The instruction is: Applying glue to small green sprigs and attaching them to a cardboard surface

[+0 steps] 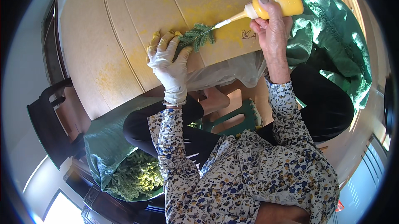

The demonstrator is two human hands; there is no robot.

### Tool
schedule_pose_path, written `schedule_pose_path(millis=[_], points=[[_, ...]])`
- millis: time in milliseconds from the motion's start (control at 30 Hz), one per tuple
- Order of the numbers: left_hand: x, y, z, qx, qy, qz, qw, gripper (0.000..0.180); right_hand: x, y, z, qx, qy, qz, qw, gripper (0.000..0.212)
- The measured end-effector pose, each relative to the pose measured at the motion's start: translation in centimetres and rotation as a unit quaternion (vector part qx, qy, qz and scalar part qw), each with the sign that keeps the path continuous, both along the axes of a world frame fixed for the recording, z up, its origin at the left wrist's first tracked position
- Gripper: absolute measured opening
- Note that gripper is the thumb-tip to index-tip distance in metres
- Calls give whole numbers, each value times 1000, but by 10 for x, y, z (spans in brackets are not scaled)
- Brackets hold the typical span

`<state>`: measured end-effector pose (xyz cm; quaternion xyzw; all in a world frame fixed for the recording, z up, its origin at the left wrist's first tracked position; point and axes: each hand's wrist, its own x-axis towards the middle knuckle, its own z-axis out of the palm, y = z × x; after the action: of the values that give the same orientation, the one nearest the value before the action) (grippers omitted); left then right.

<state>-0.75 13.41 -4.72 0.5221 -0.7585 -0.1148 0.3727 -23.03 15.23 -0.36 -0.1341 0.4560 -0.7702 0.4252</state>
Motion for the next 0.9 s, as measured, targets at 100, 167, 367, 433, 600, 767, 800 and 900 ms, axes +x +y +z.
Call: schedule_pose_path(millis=[100,167,367,433,600,767,800,900], points=[[1,0,0,1,-2,3,1000,35,-6,-1,1,-4,19,-6,1000,24],[1,0,0,-5,-4,5,1000,35,-8,-1,0,-5,22,-17,1000,25],[3,-1,-2,-13,13,-3,1000,40,-21,-2,-5,23,21,-36,999,27],[3,-1,-2,-6,9,-1,1000,39,-27,-4,-6,16,17,-40,999,26],[3,-3,-5,-71,14,3,997,24,-44,1,-9,-24,20,-90,995,25],[11,12,-7,24,-18,96,995,21,-54,17,-10,-78,-44,-16,996,23],[18,22,-4,-5,33,119,992,23,-55,18,-10,-40,-30,-24,998,25],[61,58,22,-150,117,188,964,22,-53,16,-7,-47,-20,-36,998,29]])
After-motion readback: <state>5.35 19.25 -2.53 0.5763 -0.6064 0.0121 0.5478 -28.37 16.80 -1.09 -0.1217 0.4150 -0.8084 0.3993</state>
